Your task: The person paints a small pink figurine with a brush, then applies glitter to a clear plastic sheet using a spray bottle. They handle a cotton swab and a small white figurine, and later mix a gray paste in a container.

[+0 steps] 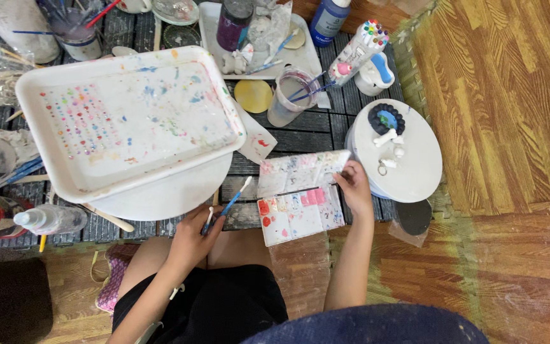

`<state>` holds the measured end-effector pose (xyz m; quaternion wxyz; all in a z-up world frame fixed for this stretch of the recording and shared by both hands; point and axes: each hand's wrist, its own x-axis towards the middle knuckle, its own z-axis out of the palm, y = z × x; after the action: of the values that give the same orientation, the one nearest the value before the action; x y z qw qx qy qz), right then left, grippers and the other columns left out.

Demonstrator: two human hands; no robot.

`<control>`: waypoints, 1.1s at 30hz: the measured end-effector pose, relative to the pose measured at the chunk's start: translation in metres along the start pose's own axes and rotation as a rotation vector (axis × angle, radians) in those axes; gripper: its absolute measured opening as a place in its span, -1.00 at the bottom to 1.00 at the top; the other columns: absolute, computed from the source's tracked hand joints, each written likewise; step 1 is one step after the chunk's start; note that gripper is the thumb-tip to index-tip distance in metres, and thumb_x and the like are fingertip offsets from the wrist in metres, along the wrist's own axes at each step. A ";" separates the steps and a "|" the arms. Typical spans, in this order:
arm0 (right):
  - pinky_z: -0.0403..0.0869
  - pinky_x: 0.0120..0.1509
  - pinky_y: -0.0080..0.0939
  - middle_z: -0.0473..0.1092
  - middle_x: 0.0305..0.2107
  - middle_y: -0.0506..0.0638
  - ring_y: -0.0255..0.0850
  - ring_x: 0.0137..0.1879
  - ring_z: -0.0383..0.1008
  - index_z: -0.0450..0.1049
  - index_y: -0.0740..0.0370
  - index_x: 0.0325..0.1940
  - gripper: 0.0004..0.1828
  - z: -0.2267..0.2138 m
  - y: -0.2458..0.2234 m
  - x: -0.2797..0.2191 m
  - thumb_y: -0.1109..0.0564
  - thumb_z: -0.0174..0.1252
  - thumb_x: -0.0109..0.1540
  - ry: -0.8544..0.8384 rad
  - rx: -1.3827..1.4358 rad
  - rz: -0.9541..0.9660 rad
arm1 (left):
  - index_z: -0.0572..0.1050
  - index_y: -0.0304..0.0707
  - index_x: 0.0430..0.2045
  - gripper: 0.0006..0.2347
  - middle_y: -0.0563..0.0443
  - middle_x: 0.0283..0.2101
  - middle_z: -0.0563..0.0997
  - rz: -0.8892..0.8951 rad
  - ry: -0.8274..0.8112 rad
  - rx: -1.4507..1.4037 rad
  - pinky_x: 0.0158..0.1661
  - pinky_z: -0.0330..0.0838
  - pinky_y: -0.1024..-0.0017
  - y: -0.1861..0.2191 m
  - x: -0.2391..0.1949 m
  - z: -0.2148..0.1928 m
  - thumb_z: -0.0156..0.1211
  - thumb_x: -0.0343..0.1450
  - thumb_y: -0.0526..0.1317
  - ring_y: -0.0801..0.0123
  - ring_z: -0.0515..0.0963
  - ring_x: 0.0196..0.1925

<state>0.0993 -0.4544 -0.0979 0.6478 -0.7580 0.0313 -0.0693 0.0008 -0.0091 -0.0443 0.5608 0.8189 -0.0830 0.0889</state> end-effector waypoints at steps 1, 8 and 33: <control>0.44 0.14 -0.32 0.46 -0.12 0.00 -0.29 0.01 0.45 0.31 0.30 0.16 -0.58 0.001 -0.003 -0.008 0.45 0.19 0.25 0.029 -0.003 -0.044 | 0.62 -0.36 -0.20 -0.82 -0.19 -0.32 0.64 0.003 0.000 -0.009 -0.25 0.51 0.25 0.000 0.000 -0.001 0.31 0.36 -0.33 0.02 0.66 -0.27; 0.52 0.12 -0.29 0.45 -0.01 0.09 -0.26 0.06 0.50 0.29 0.33 0.22 -0.56 0.027 -0.014 -0.070 0.38 0.22 0.28 0.540 -0.280 -0.254 | 0.61 -0.36 -0.19 -0.82 -0.19 -0.30 0.64 0.014 -0.005 -0.040 -0.23 0.52 0.27 0.005 -0.001 -0.006 0.29 0.36 -0.34 0.04 0.67 -0.26; 0.55 0.23 -0.13 0.56 -0.03 0.06 -0.08 0.16 0.59 0.50 0.18 -0.02 -0.74 0.006 0.009 -0.105 0.38 0.24 0.25 0.414 -0.825 -0.536 | 0.57 -0.31 -0.12 -0.80 -0.25 -0.20 0.62 -0.026 -0.066 0.074 -0.25 0.50 0.11 0.010 -0.001 -0.005 0.22 0.41 -0.29 -0.14 0.63 -0.20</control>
<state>-0.0034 -0.4350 -0.1141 0.2359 -0.9016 -0.0115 -0.3624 -0.0028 -0.0080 -0.0337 0.5280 0.8428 -0.0873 0.0575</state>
